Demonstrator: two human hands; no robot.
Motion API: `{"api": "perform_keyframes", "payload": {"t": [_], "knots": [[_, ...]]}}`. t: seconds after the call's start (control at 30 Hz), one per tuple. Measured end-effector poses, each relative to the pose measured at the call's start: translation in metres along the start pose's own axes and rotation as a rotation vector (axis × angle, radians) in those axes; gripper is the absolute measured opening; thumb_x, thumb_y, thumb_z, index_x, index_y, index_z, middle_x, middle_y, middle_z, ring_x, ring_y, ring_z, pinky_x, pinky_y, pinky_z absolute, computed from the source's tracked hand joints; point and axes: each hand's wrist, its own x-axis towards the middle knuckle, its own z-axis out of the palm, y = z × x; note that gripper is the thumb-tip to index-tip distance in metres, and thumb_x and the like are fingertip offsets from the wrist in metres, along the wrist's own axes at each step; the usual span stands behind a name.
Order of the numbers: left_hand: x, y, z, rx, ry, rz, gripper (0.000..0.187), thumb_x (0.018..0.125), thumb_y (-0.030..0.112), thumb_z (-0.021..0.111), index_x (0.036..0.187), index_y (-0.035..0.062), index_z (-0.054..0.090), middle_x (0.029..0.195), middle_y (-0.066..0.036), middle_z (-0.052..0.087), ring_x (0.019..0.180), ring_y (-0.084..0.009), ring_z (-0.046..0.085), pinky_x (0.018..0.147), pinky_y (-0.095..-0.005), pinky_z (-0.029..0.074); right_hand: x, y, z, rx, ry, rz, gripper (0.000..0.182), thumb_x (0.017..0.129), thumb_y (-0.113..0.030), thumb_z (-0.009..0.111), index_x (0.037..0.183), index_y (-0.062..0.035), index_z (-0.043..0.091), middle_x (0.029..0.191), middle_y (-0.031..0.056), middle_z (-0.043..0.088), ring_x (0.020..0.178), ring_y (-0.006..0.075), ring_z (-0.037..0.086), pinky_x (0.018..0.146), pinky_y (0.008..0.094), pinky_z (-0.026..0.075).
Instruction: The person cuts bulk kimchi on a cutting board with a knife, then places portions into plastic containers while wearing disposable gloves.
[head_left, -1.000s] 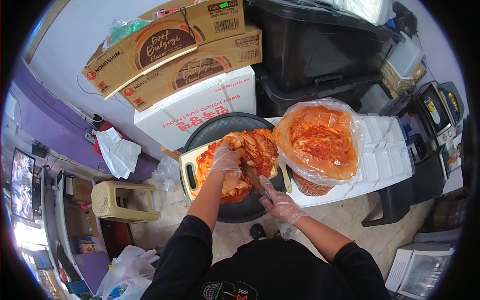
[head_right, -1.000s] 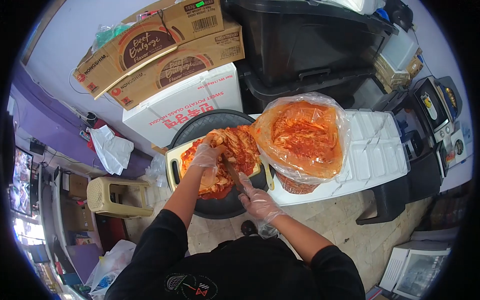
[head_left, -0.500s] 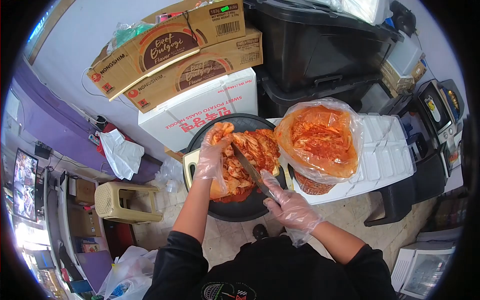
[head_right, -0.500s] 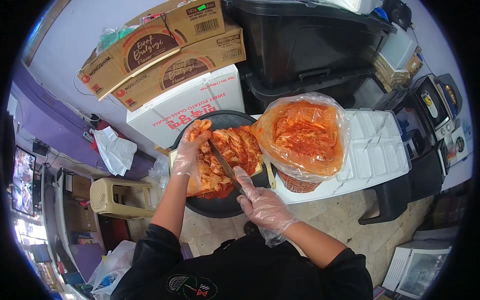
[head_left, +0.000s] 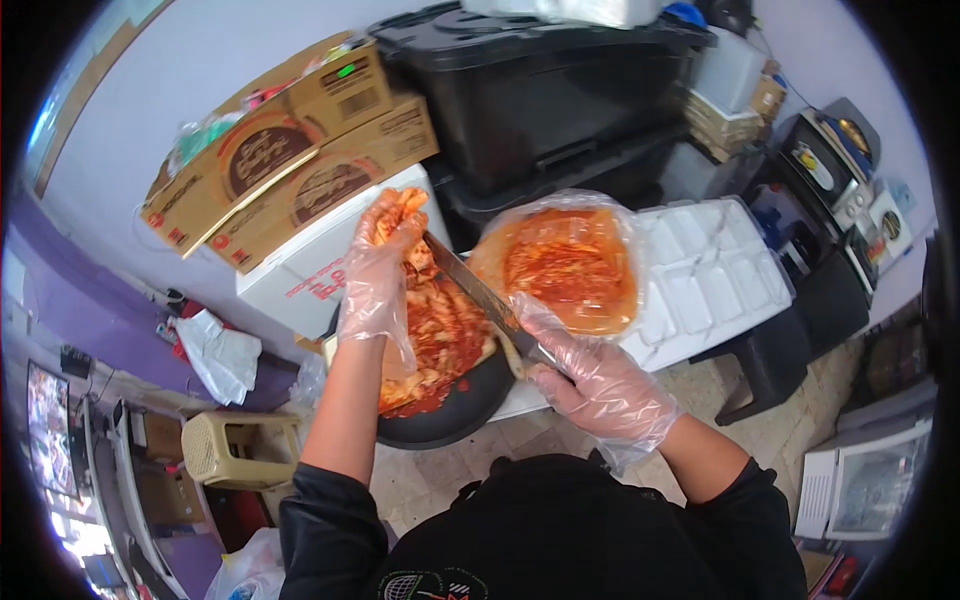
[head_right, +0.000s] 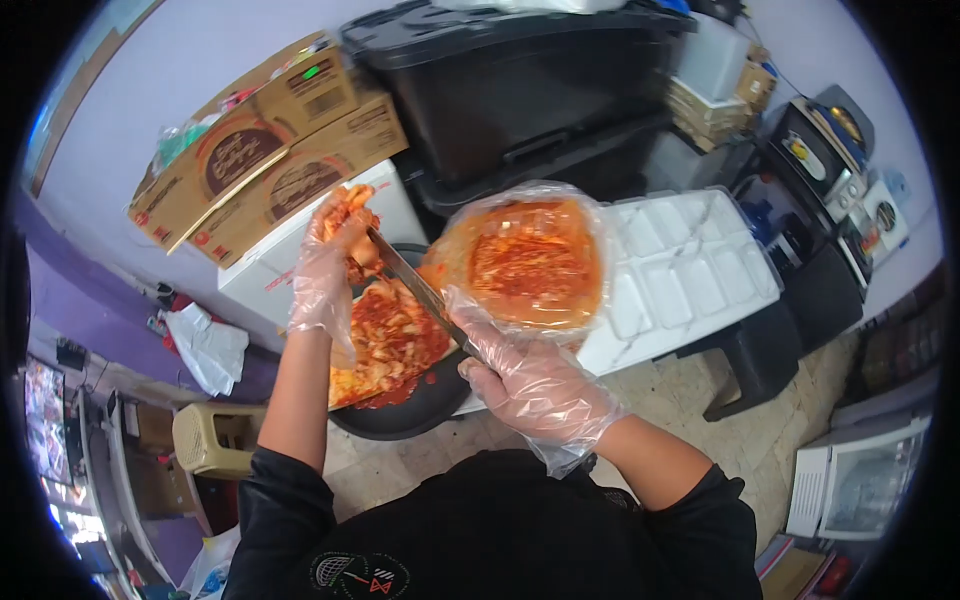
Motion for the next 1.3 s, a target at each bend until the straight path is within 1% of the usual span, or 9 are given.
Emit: {"api": "perform_keyframes", "payload": {"t": [0.27, 0.5, 0.57, 0.6, 0.67, 0.9, 1.03, 1.2, 1.3], "knots": [[-0.025, 0.000, 0.210, -0.090, -0.203, 0.008, 0.049, 0.088, 0.002, 0.069, 0.133, 0.0026, 0.051, 0.113, -0.011, 0.063, 0.093, -0.0157, 0.065, 0.076, -0.0260, 0.056, -0.094, 0.026, -0.147, -0.065, 0.032, 0.346, 0.057, 0.092, -0.014, 0.062, 0.144, -0.0044, 0.041, 0.140, 0.0226, 0.051, 0.124, 0.0382, 0.054, 0.103, 0.0385, 0.044], [-0.069, -0.110, 0.332, -0.086, -0.220, -0.159, 0.046, 0.087, 0.007, 0.071, 0.129, 0.0037, 0.051, 0.103, -0.009, 0.063, 0.071, -0.0154, 0.065, 0.051, -0.0253, 0.054, -0.178, 0.124, -0.229, -0.100, -0.018, 0.449, 0.055, 0.094, -0.019, 0.059, 0.145, -0.0092, 0.041, 0.130, 0.0262, 0.056, 0.114, 0.0440, 0.057, 0.095, 0.0450, 0.047], [-0.086, -0.131, 0.342, 0.009, -0.234, -0.405, 0.051, 0.090, 0.006, 0.069, 0.136, 0.0038, 0.046, 0.116, -0.008, 0.062, 0.099, -0.0147, 0.064, 0.079, -0.0257, 0.057, -0.192, 0.151, -0.240, -0.087, -0.078, 0.502, 0.056, 0.094, -0.020, 0.058, 0.147, -0.0109, 0.039, 0.131, 0.0265, 0.055, 0.114, 0.0442, 0.056, 0.096, 0.0465, 0.046], [-0.088, -0.159, 0.339, 0.016, -0.238, -0.415, 0.051, 0.090, 0.006, 0.069, 0.136, 0.0038, 0.046, 0.116, -0.008, 0.062, 0.099, -0.0147, 0.064, 0.079, -0.0257, 0.057, -0.196, 0.163, -0.241, -0.109, -0.161, 0.548, 0.058, 0.095, -0.021, 0.057, 0.148, -0.0138, 0.035, 0.126, 0.0262, 0.058, 0.111, 0.0449, 0.057, 0.095, 0.0483, 0.046], [-0.093, -0.239, 0.319, 0.595, -0.235, 0.028, 0.052, 0.091, 0.004, 0.067, 0.138, 0.0032, 0.044, 0.118, -0.010, 0.061, 0.100, -0.0155, 0.063, 0.075, -0.0263, 0.058, -0.205, 0.192, -0.238, -0.118, -0.257, 0.593, 0.060, 0.096, -0.023, 0.056, 0.150, -0.0166, 0.032, 0.121, 0.0259, 0.061, 0.108, 0.0456, 0.058, 0.093, 0.0500, 0.046], [-0.128, -0.299, 0.313, 0.067, -0.265, -0.400, 0.049, 0.090, -0.006, 0.059, 0.137, 0.0043, 0.046, 0.111, -0.009, 0.059, 0.093, -0.0138, 0.062, 0.070, -0.0261, 0.056, -0.230, 0.277, -0.194, -0.145, -0.368, 0.568, 0.060, 0.097, -0.028, 0.051, 0.152, -0.0222, 0.028, 0.102, 0.0261, 0.064, 0.098, 0.0454, 0.060, 0.090, 0.0521, 0.047], [-0.124, -0.357, 0.295, 0.471, -0.341, -0.199, 0.047, 0.088, -0.006, 0.057, 0.132, 0.0049, 0.047, 0.106, -0.010, 0.058, 0.087, -0.0128, 0.061, 0.063, -0.0233, 0.053, -0.220, 0.291, -0.185, -0.163, -0.421, 0.578, 0.059, 0.097, -0.030, 0.048, 0.151, -0.0167, 0.030, 0.100, 0.0259, 0.064, 0.093, 0.0437, 0.062, 0.088, 0.0510, 0.047], [-0.123, -0.340, 0.301, 1.053, -0.546, -0.238, 0.085, 0.076, 0.031, 0.075, 0.147, 0.0036, 0.036, 0.136, -0.026, 0.046, 0.123, -0.0394, 0.050, 0.104, -0.0403, 0.043, -0.213, 0.301, -0.174, -0.223, -0.395, 0.493, 0.057, 0.095, -0.025, 0.047, 0.147, -0.0055, 0.036, 0.094, 0.0240, 0.066, 0.089, 0.0412, 0.064, 0.083, 0.0505, 0.048], [-0.127, -0.320, 0.307, 1.090, -0.494, -0.118, 0.051, 0.079, 0.010, 0.065, 0.128, 0.0070, 0.050, 0.114, -0.018, 0.059, 0.114, -0.0356, 0.054, 0.097, -0.0436, 0.045, -0.203, 0.302, -0.177, -0.281, -0.444, 0.476, 0.057, 0.093, -0.020, 0.045, 0.146, -0.0018, 0.037, 0.087, 0.0224, 0.067, 0.083, 0.0396, 0.065, 0.079, 0.0495, 0.049]]}}
